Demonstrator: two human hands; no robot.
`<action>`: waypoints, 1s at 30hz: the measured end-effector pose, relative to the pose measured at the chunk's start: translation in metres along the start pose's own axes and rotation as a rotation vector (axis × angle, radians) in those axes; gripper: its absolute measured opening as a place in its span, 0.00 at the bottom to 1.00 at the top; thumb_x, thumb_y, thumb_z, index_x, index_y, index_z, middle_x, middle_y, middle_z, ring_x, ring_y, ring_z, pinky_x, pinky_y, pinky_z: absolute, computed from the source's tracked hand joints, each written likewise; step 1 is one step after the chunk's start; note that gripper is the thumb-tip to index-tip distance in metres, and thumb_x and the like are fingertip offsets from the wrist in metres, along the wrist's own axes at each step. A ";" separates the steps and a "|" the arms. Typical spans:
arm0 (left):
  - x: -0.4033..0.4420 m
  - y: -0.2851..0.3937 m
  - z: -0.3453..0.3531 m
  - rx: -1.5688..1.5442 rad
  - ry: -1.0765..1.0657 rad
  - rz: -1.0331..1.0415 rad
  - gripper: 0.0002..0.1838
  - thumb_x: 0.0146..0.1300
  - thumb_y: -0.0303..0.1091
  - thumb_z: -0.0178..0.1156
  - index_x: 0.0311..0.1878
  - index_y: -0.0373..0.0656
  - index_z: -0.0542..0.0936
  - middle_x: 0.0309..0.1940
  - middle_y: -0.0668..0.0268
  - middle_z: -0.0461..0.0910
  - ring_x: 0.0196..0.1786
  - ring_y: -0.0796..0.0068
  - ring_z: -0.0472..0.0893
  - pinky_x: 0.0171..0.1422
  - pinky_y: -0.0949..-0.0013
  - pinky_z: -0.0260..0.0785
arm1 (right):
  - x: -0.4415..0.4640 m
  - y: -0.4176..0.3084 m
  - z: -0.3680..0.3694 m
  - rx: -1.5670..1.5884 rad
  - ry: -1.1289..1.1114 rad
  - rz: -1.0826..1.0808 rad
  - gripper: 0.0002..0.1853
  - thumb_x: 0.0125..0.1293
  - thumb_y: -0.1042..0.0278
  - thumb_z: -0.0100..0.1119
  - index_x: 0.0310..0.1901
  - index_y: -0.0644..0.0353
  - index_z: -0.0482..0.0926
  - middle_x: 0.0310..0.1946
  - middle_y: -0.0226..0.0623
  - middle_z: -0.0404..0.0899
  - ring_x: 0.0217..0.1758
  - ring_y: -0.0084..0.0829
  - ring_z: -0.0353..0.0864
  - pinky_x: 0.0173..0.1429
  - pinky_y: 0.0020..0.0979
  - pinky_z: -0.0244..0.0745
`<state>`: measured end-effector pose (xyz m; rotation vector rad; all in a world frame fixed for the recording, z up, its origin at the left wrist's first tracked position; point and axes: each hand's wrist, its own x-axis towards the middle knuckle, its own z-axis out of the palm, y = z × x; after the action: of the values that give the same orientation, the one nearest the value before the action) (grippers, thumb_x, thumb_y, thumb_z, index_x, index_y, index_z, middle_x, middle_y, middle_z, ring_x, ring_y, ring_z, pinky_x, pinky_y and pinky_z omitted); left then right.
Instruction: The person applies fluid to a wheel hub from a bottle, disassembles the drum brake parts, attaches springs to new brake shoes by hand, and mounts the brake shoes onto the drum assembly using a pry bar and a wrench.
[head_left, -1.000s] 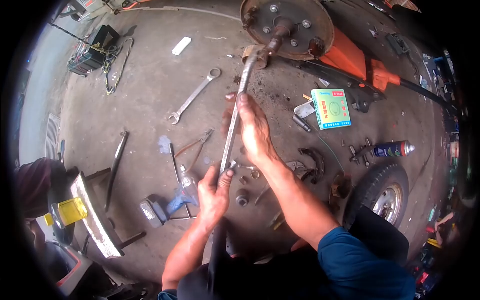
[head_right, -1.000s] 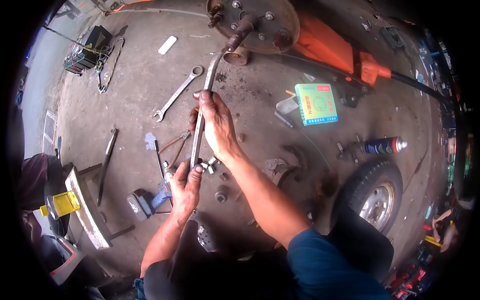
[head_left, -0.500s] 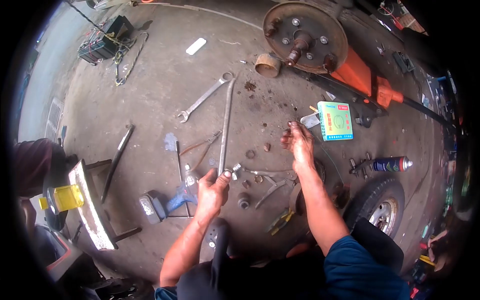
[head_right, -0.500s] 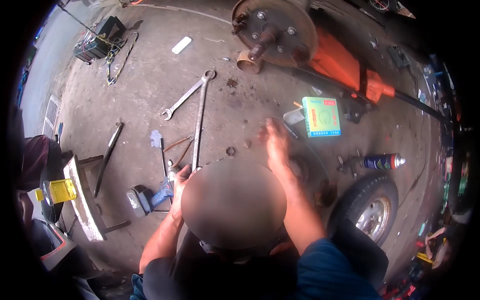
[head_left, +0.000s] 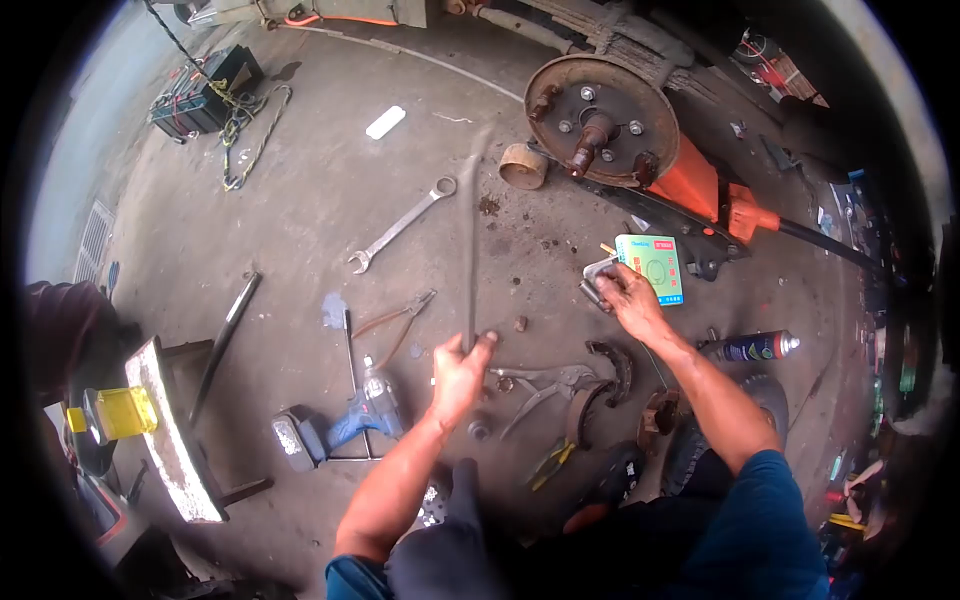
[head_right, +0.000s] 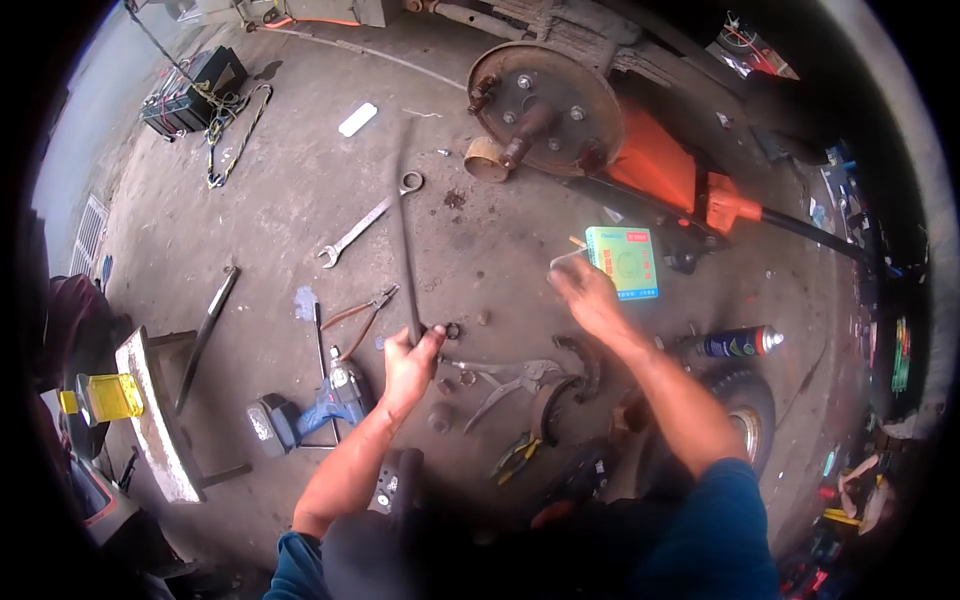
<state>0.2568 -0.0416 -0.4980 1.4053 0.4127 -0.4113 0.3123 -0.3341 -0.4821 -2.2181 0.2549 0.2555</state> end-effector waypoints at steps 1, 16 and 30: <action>0.011 0.002 0.002 0.039 -0.027 0.055 0.15 0.65 0.40 0.65 0.37 0.34 0.82 0.20 0.70 0.78 0.24 0.84 0.73 0.28 0.72 0.65 | -0.004 0.004 -0.008 -0.040 -0.026 -0.027 0.20 0.70 0.56 0.57 0.52 0.65 0.77 0.35 0.44 0.83 0.38 0.36 0.83 0.45 0.34 0.75; -0.026 0.054 0.042 0.555 -0.166 0.403 0.12 0.69 0.36 0.56 0.44 0.38 0.68 0.19 0.41 0.76 0.26 0.33 0.78 0.26 0.42 0.66 | -0.017 -0.168 0.063 0.929 0.132 -0.071 0.23 0.75 0.45 0.45 0.48 0.61 0.73 0.25 0.28 0.71 0.25 0.22 0.72 0.29 0.26 0.70; -0.046 0.024 0.052 0.224 -0.161 0.595 0.26 0.70 0.32 0.58 0.67 0.29 0.68 0.25 0.66 0.76 0.27 0.81 0.72 0.32 0.73 0.69 | -0.029 -0.151 0.054 1.221 0.097 -0.041 0.25 0.73 0.40 0.46 0.37 0.59 0.73 0.16 0.25 0.61 0.14 0.20 0.62 0.19 0.24 0.61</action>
<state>0.2312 -0.0886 -0.4476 1.6189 -0.1945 -0.0806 0.3205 -0.1971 -0.3935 -1.0213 0.3042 -0.0494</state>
